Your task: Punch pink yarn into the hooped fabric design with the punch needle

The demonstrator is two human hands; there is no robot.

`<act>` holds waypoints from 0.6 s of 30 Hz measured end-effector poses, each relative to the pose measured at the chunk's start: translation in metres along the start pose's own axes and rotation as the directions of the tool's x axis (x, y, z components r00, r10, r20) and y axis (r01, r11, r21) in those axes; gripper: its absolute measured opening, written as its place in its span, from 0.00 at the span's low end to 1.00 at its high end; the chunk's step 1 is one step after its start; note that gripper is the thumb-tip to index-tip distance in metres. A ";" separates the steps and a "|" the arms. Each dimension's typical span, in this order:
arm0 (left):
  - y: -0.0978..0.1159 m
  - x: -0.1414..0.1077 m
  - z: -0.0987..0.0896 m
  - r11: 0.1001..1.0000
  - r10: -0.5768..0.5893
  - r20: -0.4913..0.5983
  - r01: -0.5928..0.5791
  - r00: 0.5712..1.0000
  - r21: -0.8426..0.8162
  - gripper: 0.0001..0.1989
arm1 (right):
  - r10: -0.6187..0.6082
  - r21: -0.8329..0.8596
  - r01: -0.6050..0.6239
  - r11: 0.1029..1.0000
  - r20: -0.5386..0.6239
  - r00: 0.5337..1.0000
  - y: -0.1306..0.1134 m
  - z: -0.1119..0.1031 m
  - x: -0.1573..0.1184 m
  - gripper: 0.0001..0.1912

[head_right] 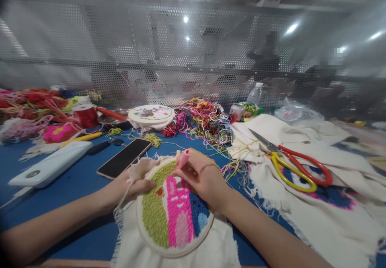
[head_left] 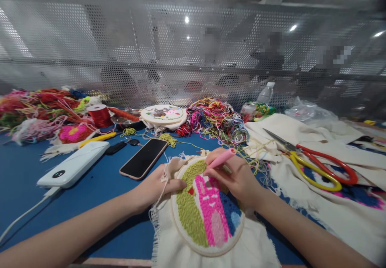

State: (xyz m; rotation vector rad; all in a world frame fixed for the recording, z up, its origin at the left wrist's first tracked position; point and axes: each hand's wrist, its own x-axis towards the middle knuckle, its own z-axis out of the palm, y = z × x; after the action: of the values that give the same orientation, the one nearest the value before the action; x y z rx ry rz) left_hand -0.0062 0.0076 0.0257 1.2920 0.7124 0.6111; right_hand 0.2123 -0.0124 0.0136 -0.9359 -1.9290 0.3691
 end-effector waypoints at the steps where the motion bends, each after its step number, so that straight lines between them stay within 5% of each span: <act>1: -0.001 0.000 0.000 1.000 0.000 0.006 0.000 1.000 -0.014 0.13 | -0.015 -0.003 0.015 1.000 0.001 1.000 0.000 0.000 0.001 0.06; 12: -0.001 0.004 0.002 0.999 -0.026 -0.061 0.024 0.998 -0.037 0.11 | -0.118 -0.239 0.157 0.958 0.167 0.979 0.005 0.005 0.003 0.08; 18: 0.000 0.004 0.004 0.991 -0.073 -0.077 0.064 0.994 -0.116 0.12 | 0.157 -0.062 -0.157 0.986 -0.014 0.988 0.001 0.003 0.001 0.10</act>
State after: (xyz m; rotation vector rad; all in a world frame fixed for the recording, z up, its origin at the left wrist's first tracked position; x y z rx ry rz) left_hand -0.0011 0.0079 0.0262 1.1385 0.7754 0.6420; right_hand 0.2099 -0.0107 0.0116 -1.1329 -1.8733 0.3971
